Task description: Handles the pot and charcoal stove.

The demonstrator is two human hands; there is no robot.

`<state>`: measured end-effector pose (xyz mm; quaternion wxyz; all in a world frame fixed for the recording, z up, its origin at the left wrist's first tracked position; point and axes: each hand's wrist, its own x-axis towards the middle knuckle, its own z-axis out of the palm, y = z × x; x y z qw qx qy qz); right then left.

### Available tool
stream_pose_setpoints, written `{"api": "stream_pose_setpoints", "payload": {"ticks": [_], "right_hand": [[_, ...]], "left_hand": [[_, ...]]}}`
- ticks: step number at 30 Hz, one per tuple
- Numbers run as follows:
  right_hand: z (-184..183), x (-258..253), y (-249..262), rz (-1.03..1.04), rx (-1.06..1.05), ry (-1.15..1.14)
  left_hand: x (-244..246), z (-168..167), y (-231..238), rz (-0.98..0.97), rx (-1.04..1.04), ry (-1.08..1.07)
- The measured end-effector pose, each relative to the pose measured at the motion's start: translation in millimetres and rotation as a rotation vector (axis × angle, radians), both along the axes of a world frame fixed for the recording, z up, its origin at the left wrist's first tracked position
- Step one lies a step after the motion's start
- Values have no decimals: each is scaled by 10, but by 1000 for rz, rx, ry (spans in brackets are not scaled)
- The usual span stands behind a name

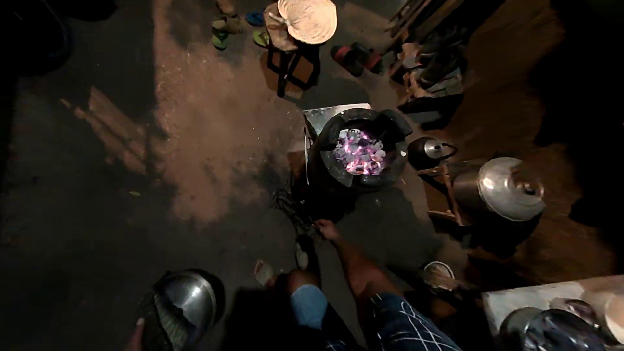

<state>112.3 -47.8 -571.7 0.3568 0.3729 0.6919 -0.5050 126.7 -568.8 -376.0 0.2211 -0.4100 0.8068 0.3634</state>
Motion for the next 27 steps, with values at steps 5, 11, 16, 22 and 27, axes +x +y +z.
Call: {"api": "stream_pose_setpoints", "payload": {"ticks": [5, 11, 16, 22, 27], "right_hand": [[-197, -148, 286, -1, 57, -40], [-77, -435, 338, 174, 189, -219], [190, -540, 211, 605, 407, -338], [328, -430, 157, 625, 484, -268], [391, -210, 158, 570, 478, -256]], "left_hand": [[-164, -127, 164, 1, 51, 11], [-271, -73, 357, -45, -16, -75], [-287, -74, 381, -29, -42, -93], [-293, 29, 468, 43, -45, -79], [-256, 114, 487, 47, -8, -59]]}}
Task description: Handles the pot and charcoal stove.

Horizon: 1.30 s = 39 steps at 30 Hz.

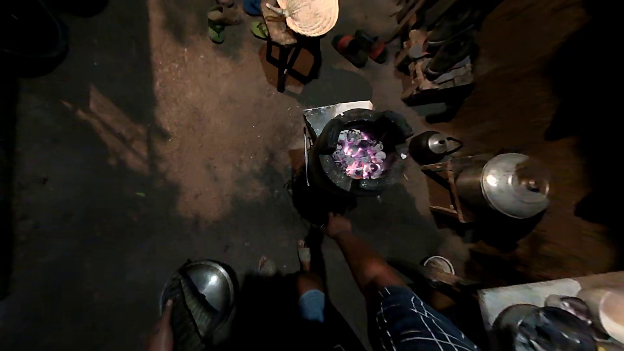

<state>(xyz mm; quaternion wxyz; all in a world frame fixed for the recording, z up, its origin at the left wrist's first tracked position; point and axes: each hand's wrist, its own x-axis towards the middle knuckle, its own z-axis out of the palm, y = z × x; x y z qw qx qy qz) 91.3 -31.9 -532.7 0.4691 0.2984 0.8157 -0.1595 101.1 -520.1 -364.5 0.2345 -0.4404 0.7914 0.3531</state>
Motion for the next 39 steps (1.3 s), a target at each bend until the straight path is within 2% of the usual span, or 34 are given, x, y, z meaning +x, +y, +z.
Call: {"api": "stream_pose_setpoints", "payload": {"ticks": [4, 7, 11, 17, 20, 22, 24, 26, 29, 31, 33, 34, 35, 36, 37, 39], "right_hand": [[297, 243, -24, -24, -79, -42], [673, 526, -66, -76, -158, -38], [1191, 1014, -90, -164, -238, -86], [1595, 2334, -209, -526, -298, -3], [1882, 3038, -346, -618, -262, -25], [1954, 3483, -451, -672, -253, -69], [1867, 3941, -590, -737, -235, -91], [1999, 4274, -756, -776, -231, -110], [2192, 4606, -963, -850, -227, -167], [2183, 4800, -1077, -897, -230, -153], [2333, 4877, -1160, -890, -238, -136], [2483, 4863, -1172, -856, -250, -153], [2594, 4847, -1170, -825, -247, -167], [2636, 4863, -1172, -828, -228, -149], [2602, 4919, -1184, -854, -201, -101], [2452, 5060, -1204, -895, -168, 8]], "left_hand": [[4, 218, 93, -12, 6, -6], [-50, 527, 242, -87, 62, -1], [-97, 766, 328, -176, 88, 22], [-192, 1167, 575, -487, 102, -8], [-234, 1298, 703, -642, 93, 5], [-252, 1383, 804, -710, 97, 19], [-274, 1441, 886, -772, 125, 46], [-282, 1453, 928, -817, 122, 75], [-273, 1443, 1019, -831, 175, 141], [-156, 1603, 1147, -805, 270, 190], [-32, 1771, 1178, -863, 398, 241], [69, 1910, 1192, -934, 474, 278], [286, 2221, 1318, -1002, 523, 309], [678, 2800, 1652, -1016, 487, 276], [1218, 3629, 2237, -906, 311, 138], [2255, 5028, 3059, -882, 132, 58]]}}
